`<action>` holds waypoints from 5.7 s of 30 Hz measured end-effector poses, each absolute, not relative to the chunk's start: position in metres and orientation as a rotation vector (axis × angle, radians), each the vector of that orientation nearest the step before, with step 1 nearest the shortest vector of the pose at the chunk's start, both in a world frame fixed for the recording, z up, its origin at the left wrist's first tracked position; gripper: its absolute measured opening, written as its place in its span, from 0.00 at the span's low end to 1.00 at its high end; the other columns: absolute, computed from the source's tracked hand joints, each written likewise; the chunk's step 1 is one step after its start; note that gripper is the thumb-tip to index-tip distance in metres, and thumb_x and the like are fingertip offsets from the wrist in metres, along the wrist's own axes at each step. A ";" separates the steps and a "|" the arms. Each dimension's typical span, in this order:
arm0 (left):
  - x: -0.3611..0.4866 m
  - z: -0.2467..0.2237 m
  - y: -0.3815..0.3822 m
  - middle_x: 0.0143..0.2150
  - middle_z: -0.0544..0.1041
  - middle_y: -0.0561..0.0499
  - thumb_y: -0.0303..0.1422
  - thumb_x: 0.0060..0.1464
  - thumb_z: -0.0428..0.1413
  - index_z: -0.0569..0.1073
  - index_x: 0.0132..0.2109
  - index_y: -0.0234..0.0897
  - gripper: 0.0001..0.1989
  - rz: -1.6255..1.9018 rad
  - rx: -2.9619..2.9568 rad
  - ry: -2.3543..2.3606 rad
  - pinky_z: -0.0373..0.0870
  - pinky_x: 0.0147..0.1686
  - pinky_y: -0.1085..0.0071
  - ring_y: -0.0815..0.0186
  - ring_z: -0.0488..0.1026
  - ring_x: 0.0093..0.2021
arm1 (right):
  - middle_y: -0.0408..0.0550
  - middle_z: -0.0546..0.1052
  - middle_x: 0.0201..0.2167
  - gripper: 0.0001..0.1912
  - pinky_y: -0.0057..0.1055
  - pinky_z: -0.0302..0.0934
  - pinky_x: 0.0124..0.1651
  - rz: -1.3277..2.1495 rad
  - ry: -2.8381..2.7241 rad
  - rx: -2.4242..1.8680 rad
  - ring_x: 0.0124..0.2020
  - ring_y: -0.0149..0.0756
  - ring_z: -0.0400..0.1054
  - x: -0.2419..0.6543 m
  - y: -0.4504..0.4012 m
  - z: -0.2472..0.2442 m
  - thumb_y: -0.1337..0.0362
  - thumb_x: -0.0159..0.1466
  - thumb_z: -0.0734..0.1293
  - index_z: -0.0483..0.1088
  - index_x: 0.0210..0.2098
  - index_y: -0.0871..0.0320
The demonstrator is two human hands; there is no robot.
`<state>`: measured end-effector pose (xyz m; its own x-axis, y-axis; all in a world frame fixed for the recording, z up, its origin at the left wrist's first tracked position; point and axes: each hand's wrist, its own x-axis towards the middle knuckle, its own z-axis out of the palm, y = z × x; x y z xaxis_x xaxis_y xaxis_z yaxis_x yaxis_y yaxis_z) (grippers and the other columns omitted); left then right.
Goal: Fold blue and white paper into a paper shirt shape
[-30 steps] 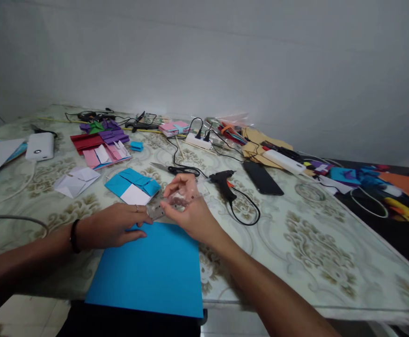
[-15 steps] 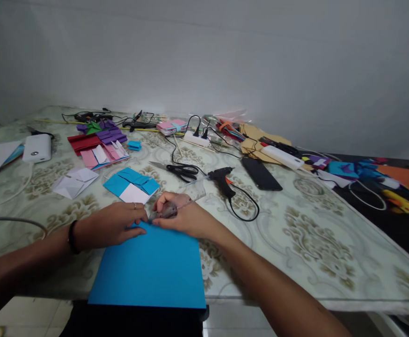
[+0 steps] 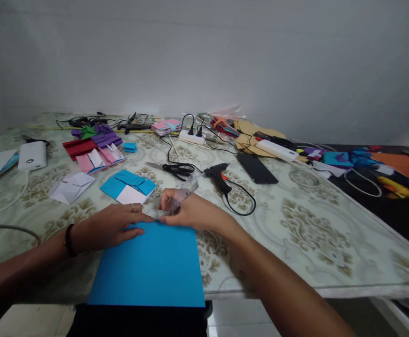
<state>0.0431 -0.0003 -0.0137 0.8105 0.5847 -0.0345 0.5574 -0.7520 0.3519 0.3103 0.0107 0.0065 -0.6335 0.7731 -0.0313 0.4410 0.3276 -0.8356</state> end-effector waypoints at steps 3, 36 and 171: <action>0.042 -0.015 -0.001 0.48 0.77 0.48 0.33 0.66 0.57 0.74 0.63 0.44 0.19 0.114 2.659 0.856 0.68 0.43 0.66 0.59 0.76 0.45 | 0.44 0.78 0.39 0.11 0.27 0.61 0.35 1.211 -2.250 -1.108 0.34 0.33 0.68 0.318 0.013 0.008 0.63 0.60 0.74 0.67 0.35 0.56; 0.046 -0.006 -0.004 0.50 0.77 0.46 0.34 0.67 0.58 0.72 0.66 0.46 0.22 -0.018 2.644 0.930 0.71 0.42 0.64 0.56 0.77 0.45 | 0.42 0.69 0.34 0.05 0.28 0.60 0.35 1.469 -2.448 -1.037 0.33 0.31 0.65 0.355 0.020 0.035 0.67 0.58 0.70 0.68 0.30 0.58; 0.050 0.003 -0.015 0.57 0.74 0.38 0.37 0.60 0.65 0.78 0.57 0.39 0.19 0.172 2.654 0.411 0.69 0.58 0.51 0.47 0.71 0.59 | 0.40 0.76 0.28 0.10 0.27 0.63 0.33 1.584 -2.193 -1.031 0.29 0.31 0.69 0.324 0.021 0.000 0.59 0.60 0.74 0.73 0.37 0.57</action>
